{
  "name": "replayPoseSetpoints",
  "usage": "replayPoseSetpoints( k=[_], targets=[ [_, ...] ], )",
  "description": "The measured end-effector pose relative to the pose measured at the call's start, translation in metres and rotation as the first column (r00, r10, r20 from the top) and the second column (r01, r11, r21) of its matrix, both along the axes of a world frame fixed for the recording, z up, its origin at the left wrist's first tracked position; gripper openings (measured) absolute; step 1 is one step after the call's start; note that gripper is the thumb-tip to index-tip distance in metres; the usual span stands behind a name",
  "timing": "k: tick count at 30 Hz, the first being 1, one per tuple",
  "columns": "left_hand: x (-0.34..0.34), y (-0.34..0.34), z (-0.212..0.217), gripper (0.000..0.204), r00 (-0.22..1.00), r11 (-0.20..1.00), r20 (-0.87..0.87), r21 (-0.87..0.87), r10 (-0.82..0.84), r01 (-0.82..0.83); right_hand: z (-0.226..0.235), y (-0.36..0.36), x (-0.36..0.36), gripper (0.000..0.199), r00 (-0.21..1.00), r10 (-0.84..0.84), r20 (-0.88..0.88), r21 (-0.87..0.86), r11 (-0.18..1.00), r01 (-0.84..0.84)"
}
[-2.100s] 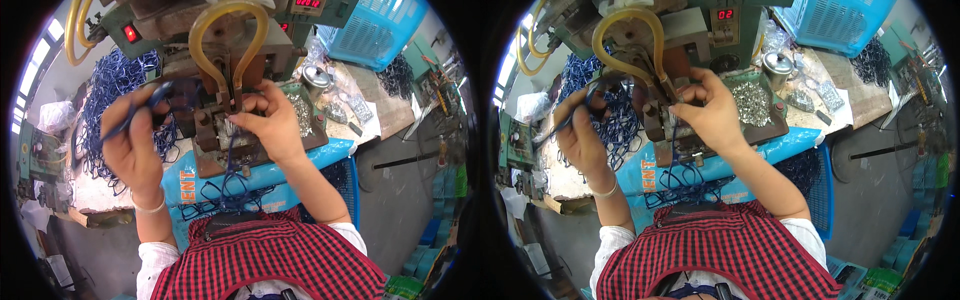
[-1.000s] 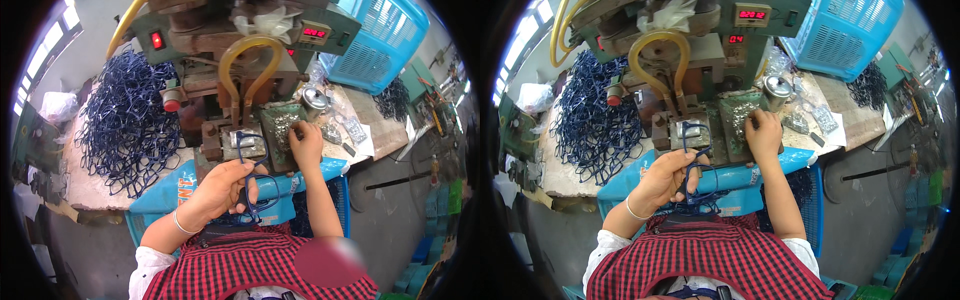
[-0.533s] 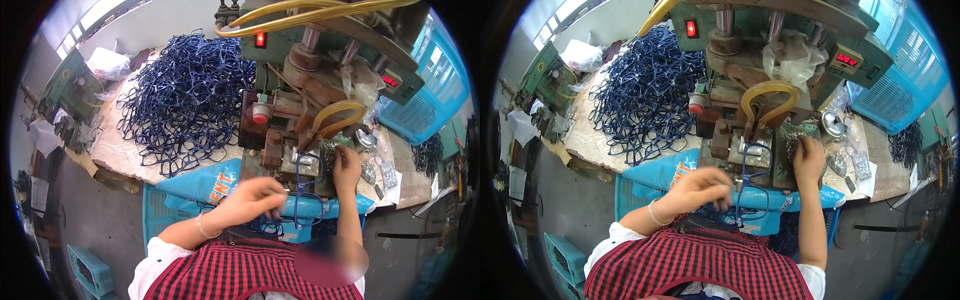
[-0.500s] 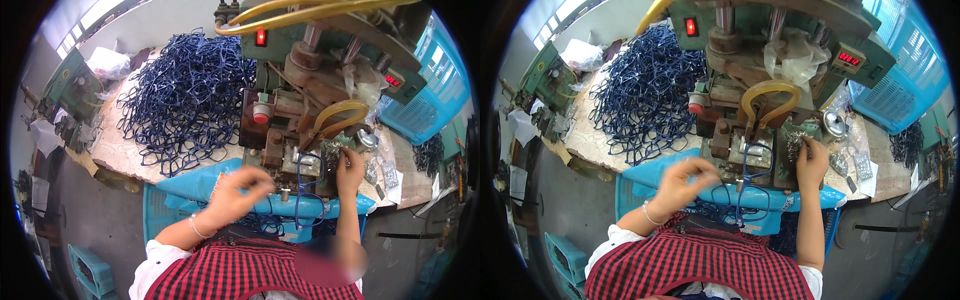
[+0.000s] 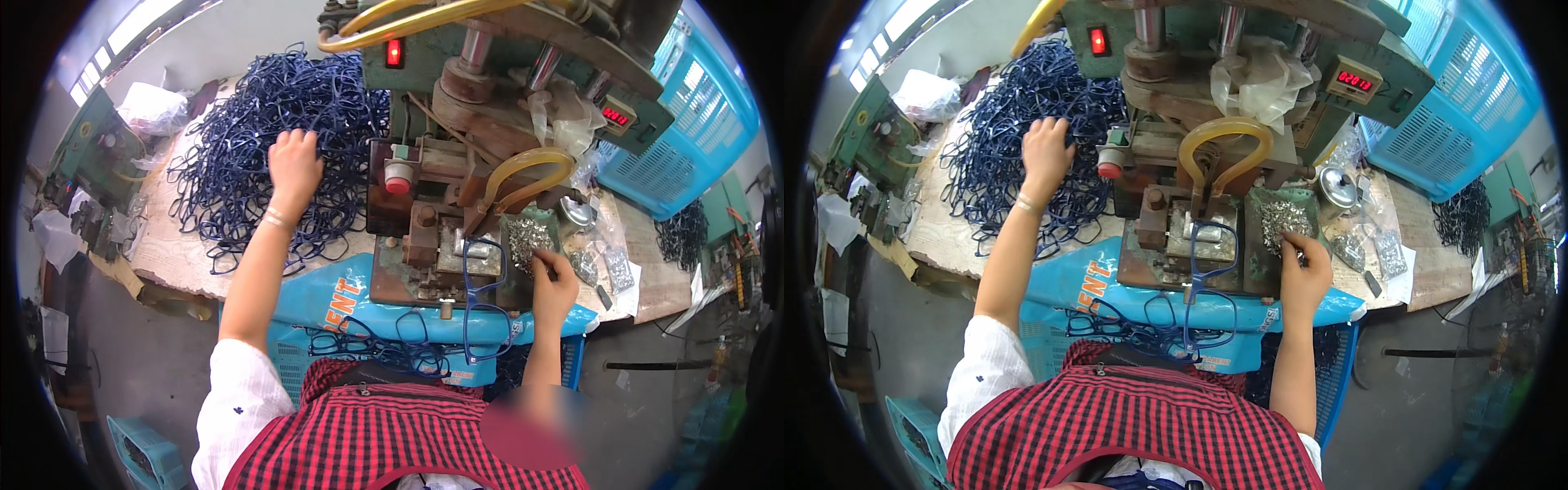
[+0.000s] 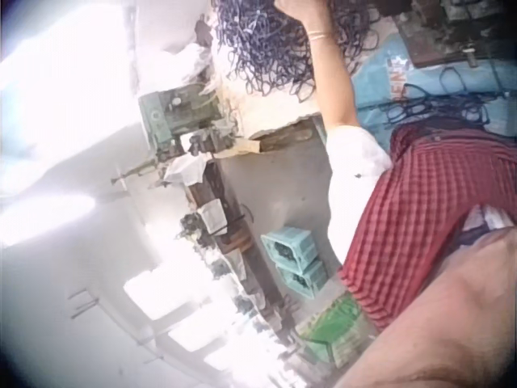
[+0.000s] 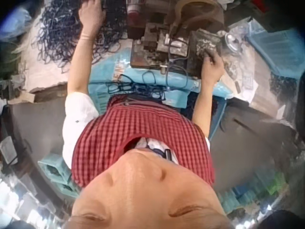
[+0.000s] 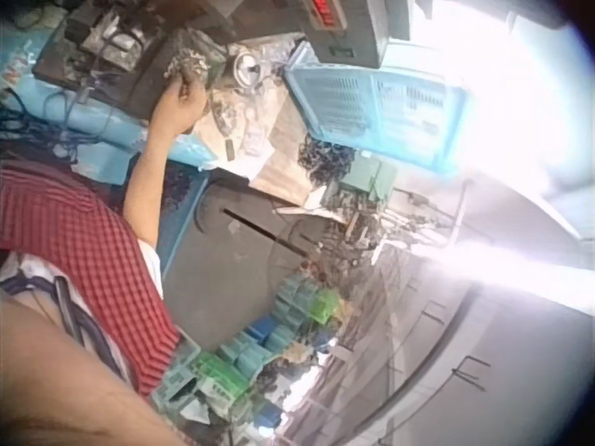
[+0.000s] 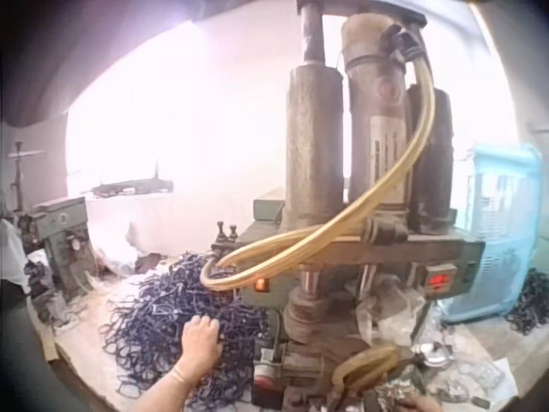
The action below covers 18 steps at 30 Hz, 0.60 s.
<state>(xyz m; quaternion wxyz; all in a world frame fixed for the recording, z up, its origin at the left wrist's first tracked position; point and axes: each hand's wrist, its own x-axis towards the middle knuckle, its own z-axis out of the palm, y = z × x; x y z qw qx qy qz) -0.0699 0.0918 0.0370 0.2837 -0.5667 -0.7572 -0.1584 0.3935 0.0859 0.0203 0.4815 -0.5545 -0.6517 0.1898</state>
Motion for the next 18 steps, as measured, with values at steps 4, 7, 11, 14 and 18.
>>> replayPoseSetpoints(
  k=[4, 7, 11, 14, 18],
  targets=[
    [0.007, -0.054, -0.004, 0.024, 0.990, 0.995, 0.137, -0.087, -0.031, 0.043, 0.013, -0.022, 0.017, 0.013, 0.976, -0.011, -0.219, -0.197, 0.980, -0.033],
    [0.008, -0.082, -0.010, 0.032, 0.987, 0.995, 0.155, -0.098, 0.038, -0.022, 0.066, -0.023, -0.017, 0.015, 0.944, 0.230, -0.235, -0.181, 0.944, -0.275],
    [-0.002, -0.095, -0.028, 0.038, 0.676, 0.998, 0.734, 0.044, -0.059, 0.039, 0.075, 0.006, -0.060, 0.025, 0.887, 0.343, -0.309, -0.121, 0.911, -0.395],
    [0.014, -0.114, -0.040, 0.035, -0.526, 0.942, 0.786, 0.318, -0.325, -0.106, 0.080, -0.004, -0.081, 0.035, 0.814, 0.385, -0.434, -0.131, 0.867, -0.480],
    [0.063, -0.115, -0.008, 0.038, -0.784, 0.821, 0.329, 0.437, -0.526, -0.367, 0.081, -0.004, -0.084, 0.049, 0.773, 0.397, -0.496, -0.115, 0.852, -0.511]
  ],
)
